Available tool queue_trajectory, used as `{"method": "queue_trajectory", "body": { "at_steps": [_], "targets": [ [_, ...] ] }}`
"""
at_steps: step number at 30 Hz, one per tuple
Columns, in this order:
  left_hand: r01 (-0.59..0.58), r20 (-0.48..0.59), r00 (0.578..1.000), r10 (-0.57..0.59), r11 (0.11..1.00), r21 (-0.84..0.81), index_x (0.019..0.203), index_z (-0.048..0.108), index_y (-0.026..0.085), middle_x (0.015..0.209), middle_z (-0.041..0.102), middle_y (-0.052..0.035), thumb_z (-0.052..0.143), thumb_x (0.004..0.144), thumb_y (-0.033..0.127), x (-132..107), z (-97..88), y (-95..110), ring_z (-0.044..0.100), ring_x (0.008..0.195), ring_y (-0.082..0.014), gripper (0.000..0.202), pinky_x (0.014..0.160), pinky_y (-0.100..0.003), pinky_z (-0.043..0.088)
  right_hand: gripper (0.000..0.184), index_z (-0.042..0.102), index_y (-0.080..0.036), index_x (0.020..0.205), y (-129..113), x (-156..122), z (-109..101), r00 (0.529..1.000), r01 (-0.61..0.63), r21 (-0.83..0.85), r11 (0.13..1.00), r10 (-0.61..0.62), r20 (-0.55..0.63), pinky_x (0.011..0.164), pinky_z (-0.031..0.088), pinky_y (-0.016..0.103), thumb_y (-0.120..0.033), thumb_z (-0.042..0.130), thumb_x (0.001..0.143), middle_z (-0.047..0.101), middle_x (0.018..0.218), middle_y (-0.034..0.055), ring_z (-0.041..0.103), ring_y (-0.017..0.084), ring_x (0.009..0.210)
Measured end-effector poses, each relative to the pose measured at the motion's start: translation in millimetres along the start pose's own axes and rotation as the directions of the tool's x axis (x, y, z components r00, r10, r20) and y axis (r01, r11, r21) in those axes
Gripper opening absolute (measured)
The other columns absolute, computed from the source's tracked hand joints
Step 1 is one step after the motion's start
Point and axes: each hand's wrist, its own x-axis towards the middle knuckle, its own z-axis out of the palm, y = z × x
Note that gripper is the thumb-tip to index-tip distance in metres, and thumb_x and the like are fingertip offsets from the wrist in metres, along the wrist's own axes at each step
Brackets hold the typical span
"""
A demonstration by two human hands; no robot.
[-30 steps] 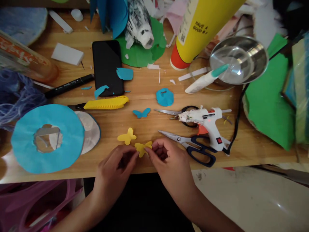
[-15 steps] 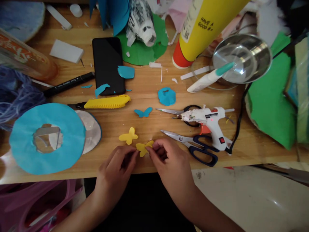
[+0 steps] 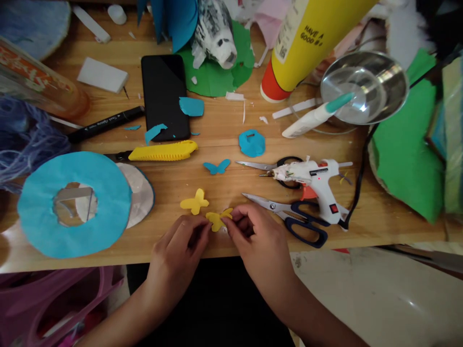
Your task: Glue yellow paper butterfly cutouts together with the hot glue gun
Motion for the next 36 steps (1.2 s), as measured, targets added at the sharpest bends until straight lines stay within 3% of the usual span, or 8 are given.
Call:
{"method": "queue_trajectory", "body": {
  "at_steps": [5, 8, 10, 12, 16, 20, 24, 36],
  "targets": [
    [-0.015, 0.004, 1.0, 0.015, 1.0, 0.009, 0.099, 0.059, 0.016, 0.085, 0.067, -0.0014, 0.06, 0.094, 0.008, 2.1, -0.7, -0.1, 0.066, 0.076, -0.0132, 0.01, 0.071, -0.024, 0.056, 0.012, 0.062, -0.025, 0.093, 3.0, 1.7, 0.0, 1.0, 0.011, 0.036, 0.999, -0.012, 0.012, 0.061, 0.054, 0.027, -0.031, 0.072, 0.089, 0.066, 0.08, -0.0026, 0.065, 0.013, 0.065],
    [-0.001, 0.027, 1.0, 0.002, 1.0, -0.011, 0.099, 0.059, 0.016, 0.086, 0.067, -0.0011, 0.06, 0.094, 0.009, 1.7, -3.6, 0.3, 0.066, 0.076, -0.013, 0.009, 0.071, -0.024, 0.057, 0.019, 0.061, -0.025, 0.106, 3.1, 0.6, 0.0, 0.997, 0.054, 0.052, 0.997, -0.051, -0.058, 0.062, 0.056, 0.028, -0.029, 0.07, 0.09, 0.064, 0.092, 0.0007, 0.065, 0.014, 0.072],
    [0.021, 0.045, 0.999, -0.019, 0.999, -0.05, 0.099, 0.059, 0.017, 0.087, 0.067, -0.0006, 0.061, 0.094, 0.009, -0.7, -6.8, 0.7, 0.066, 0.077, -0.012, 0.009, 0.073, -0.023, 0.057, 0.022, 0.061, -0.024, 0.112, 3.6, -2.7, -1.1, 0.976, 0.168, -0.037, 0.985, -0.172, -0.132, 0.066, 0.056, 0.029, -0.024, 0.067, 0.092, 0.06, 0.1, 0.0034, 0.064, 0.015, 0.081],
    [0.028, 0.059, 0.998, -0.023, 0.997, -0.074, 0.101, 0.06, 0.017, 0.091, 0.068, -0.001, 0.061, 0.095, 0.009, -5.3, -9.8, 1.1, 0.067, 0.082, -0.0116, 0.01, 0.078, -0.023, 0.058, 0.021, 0.063, -0.023, 0.113, 5.6, -7.0, -3.1, 0.923, 0.323, -0.191, 0.927, -0.353, -0.154, 0.071, 0.056, 0.031, -0.018, 0.065, 0.092, 0.058, 0.104, 0.0056, 0.062, 0.016, 0.087],
    [-0.085, 0.045, 0.996, 0.083, 0.995, 0.048, 0.119, 0.06, 0.013, 0.107, 0.068, -0.007, 0.062, 0.094, 0.009, -17.1, -10.5, 1.1, 0.066, 0.102, -0.0163, 0.026, 0.094, -0.03, 0.057, 0.029, 0.062, -0.018, 0.117, 14.6, -9.9, -8.0, 0.834, 0.504, -0.334, 0.796, -0.55, -0.051, 0.086, 0.055, 0.039, -0.015, 0.068, 0.089, 0.06, 0.11, 0.0098, 0.061, 0.022, 0.099],
    [-0.173, 0.03, 0.985, 0.171, 0.967, 0.189, 0.13, 0.057, 0.008, 0.122, 0.064, -0.014, 0.064, 0.094, 0.011, -21.6, -4.7, 0.7, 0.063, 0.114, -0.0213, 0.038, 0.099, -0.034, 0.056, 0.044, 0.055, -0.017, 0.132, 24.0, -1.6, -13.6, 0.84, 0.537, -0.278, 0.797, -0.537, 0.083, 0.102, 0.049, 0.047, -0.022, 0.07, 0.09, 0.064, 0.124, 0.0126, 0.058, 0.028, 0.118],
    [-0.203, 0.031, 0.979, 0.202, 0.947, 0.251, 0.131, 0.057, 0.008, 0.124, 0.064, -0.0143, 0.065, 0.093, 0.012, -17.6, -0.1, 1.7, 0.063, 0.116, -0.0227, 0.039, 0.099, -0.035, 0.057, 0.051, 0.053, -0.017, 0.136, 29.8, 5.2, -18.2, 0.811, 0.584, -0.258, 0.77, -0.565, 0.152, 0.105, 0.047, 0.047, -0.024, 0.072, 0.09, 0.066, 0.126, 0.011, 0.056, 0.027, 0.121],
    [-0.154, 0.02, 0.988, 0.156, 0.931, 0.33, 0.137, 0.055, 0.014, 0.127, 0.067, -0.0115, 0.066, 0.092, 0.015, -12.6, 5.1, 4.9, 0.068, 0.106, -0.0244, 0.046, 0.094, -0.039, 0.059, 0.051, 0.055, -0.024, 0.138, 35.9, 9.1, -17.0, 0.794, 0.608, -0.21, 0.765, -0.592, 0.138, 0.1, 0.053, 0.048, -0.018, 0.071, 0.089, 0.071, 0.122, 0.0072, 0.062, 0.025, 0.114]
  ]
}}
